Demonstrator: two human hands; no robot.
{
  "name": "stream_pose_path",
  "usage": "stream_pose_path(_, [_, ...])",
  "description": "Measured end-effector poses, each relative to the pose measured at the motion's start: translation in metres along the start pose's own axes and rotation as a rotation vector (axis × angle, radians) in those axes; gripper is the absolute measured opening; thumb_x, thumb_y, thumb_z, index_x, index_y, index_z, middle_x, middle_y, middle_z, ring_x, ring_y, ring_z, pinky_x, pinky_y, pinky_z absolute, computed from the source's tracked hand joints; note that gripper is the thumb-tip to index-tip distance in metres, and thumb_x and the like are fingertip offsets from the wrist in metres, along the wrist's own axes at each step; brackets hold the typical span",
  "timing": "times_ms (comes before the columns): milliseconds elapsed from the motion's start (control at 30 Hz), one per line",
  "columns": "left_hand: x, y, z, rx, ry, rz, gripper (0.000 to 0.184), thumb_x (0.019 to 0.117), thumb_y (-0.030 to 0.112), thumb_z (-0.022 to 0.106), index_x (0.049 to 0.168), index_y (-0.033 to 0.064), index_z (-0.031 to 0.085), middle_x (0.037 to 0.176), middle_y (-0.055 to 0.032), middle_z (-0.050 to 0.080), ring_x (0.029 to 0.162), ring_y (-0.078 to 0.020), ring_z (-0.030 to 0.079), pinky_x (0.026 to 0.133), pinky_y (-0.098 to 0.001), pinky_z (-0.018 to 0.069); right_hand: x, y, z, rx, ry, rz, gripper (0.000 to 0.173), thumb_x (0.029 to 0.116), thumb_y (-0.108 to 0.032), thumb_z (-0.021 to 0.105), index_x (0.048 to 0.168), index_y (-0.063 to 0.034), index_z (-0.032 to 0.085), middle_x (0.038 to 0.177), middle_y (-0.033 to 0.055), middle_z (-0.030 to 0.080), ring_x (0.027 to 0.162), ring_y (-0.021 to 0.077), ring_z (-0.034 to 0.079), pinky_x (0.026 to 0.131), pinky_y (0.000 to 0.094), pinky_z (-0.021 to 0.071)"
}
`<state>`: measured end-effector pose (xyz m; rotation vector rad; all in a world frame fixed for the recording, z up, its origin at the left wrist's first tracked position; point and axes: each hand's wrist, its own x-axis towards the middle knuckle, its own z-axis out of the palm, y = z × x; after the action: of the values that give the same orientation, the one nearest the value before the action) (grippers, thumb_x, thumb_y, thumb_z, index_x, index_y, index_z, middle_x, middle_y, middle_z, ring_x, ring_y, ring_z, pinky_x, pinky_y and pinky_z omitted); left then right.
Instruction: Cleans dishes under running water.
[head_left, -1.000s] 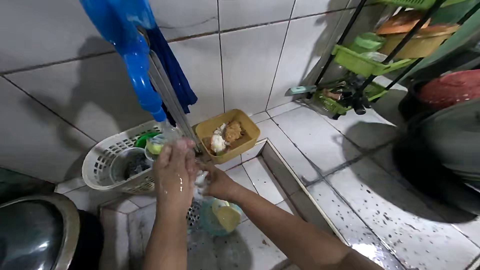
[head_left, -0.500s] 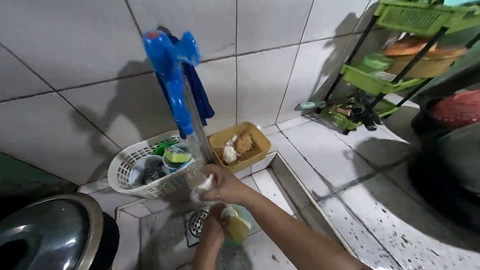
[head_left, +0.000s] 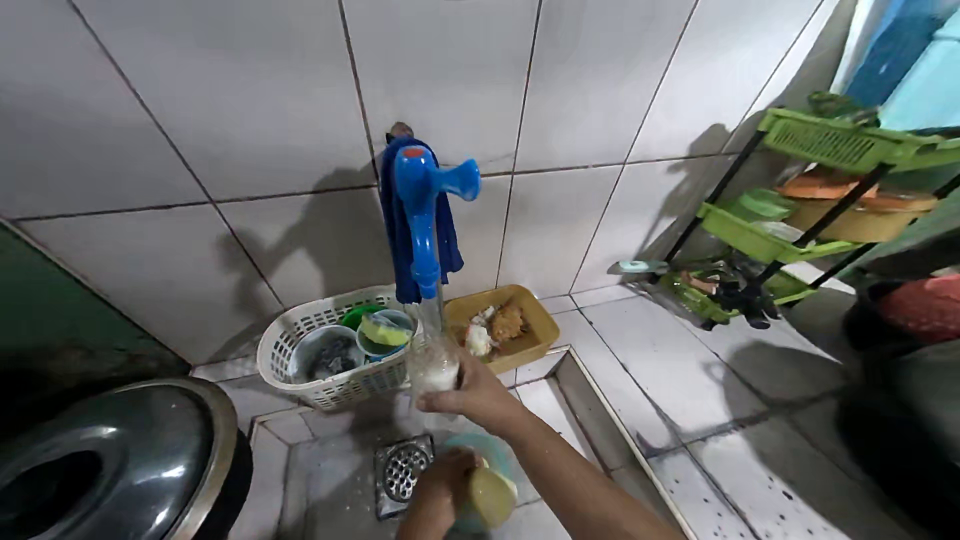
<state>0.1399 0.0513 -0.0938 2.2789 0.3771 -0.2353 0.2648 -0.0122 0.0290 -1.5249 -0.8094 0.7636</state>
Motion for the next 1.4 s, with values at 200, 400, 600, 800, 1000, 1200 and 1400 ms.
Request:
stream_pose_path(200, [-0.01, 0.007, -0.008, -0.337, 0.25, -0.031, 0.028, 0.1028, 0.013, 0.056, 0.123, -0.001, 0.069, 0.122, -0.0174, 0.07, 0.117, -0.0261, 0.066, 0.107, -0.0432, 0.0491, -0.005, -0.022, -0.005, -0.286, 0.012, -0.011, 0.067, 0.0788, -0.013, 0.088, 0.137, -0.0053, 0.055, 0.11, 0.0135, 0.068, 0.096, 0.0202, 0.067, 0.085, 0.0401, 0.0576])
stream_pose_path(400, [-0.011, 0.025, -0.031, -1.68, 0.644, -0.262, 0.03, 0.1113, 0.016, 0.035, 0.135, 0.0001, 0.045, 0.11, -0.0151, 0.063, 0.089, -0.0236, 0.069, 0.077, -0.0402, 0.0606, -0.014, -0.055, -0.034, -1.0, -0.239, 0.081, 0.075, 0.0786, -0.021, 0.086, 0.146, -0.0165, 0.055, 0.131, 0.0157, 0.065, 0.116, 0.0346, 0.064, 0.095, 0.0598, 0.0515])
stream_pose_path(600, [0.001, 0.033, -0.03, -1.883, 0.612, -0.307, 0.029, 0.1088, 0.027, 0.041, 0.12, 0.0063, 0.059, 0.098, -0.0115, 0.067, 0.087, -0.0222, 0.069, 0.073, -0.0393, 0.0595, -0.037, -0.076, -0.01, -1.529, -0.353, 0.174, 0.056, 0.0861, -0.015, 0.077, 0.14, -0.0124, 0.061, 0.12, 0.0241, 0.065, 0.108, 0.0446, 0.063, 0.09, 0.0626, 0.0495])
stream_pose_path(800, [-0.012, 0.039, -0.02, -1.551, 0.617, -0.365, 0.035, 0.1125, 0.017, 0.033, 0.138, -0.0034, 0.047, 0.121, -0.0198, 0.06, 0.105, -0.0244, 0.063, 0.087, -0.0396, 0.0564, -0.047, -0.091, 0.001, -1.711, -0.325, 0.053, 0.046, 0.0939, -0.001, 0.064, 0.139, -0.0082, 0.061, 0.122, 0.0225, 0.065, 0.114, 0.0418, 0.061, 0.097, 0.0581, 0.047])
stream_pose_path(1000, [0.019, 0.052, -0.048, -1.458, 0.528, -0.295, 0.036, 0.1084, 0.025, 0.047, 0.142, 0.0115, 0.05, 0.127, -0.0116, 0.06, 0.109, -0.0216, 0.06, 0.091, -0.0422, 0.052, -0.062, -0.088, -0.025, -1.511, -0.037, -0.134, 0.064, 0.0752, -0.009, 0.087, 0.135, -0.0133, 0.065, 0.116, 0.0181, 0.07, 0.109, 0.0408, 0.065, 0.092, 0.0601, 0.0506])
stream_pose_path(1200, [0.028, 0.054, -0.064, -1.12, 0.723, 0.007, 0.063, 0.0896, 0.005, 0.068, 0.147, 0.0128, 0.042, 0.134, -0.0116, 0.053, 0.113, -0.0227, 0.057, 0.09, -0.0431, 0.053, -0.076, -0.04, -0.056, -1.204, 0.018, 0.351, 0.075, 0.0807, -0.029, 0.083, 0.149, -0.0224, 0.053, 0.129, 0.0162, 0.066, 0.119, 0.0387, 0.062, 0.098, 0.0609, 0.0491])
stream_pose_path(1400, [0.027, 0.082, -0.072, -1.901, 0.671, -0.179, 0.04, 0.1076, 0.044, 0.04, 0.129, 0.0119, 0.05, 0.116, -0.0106, 0.06, 0.101, -0.0221, 0.063, 0.082, -0.0386, 0.0552, -0.093, -0.008, -0.05, -0.942, -0.096, 0.502, 0.074, 0.0853, -0.034, 0.078, 0.152, -0.018, 0.049, 0.129, 0.0146, 0.066, 0.118, 0.0343, 0.063, 0.1, 0.0568, 0.0493])
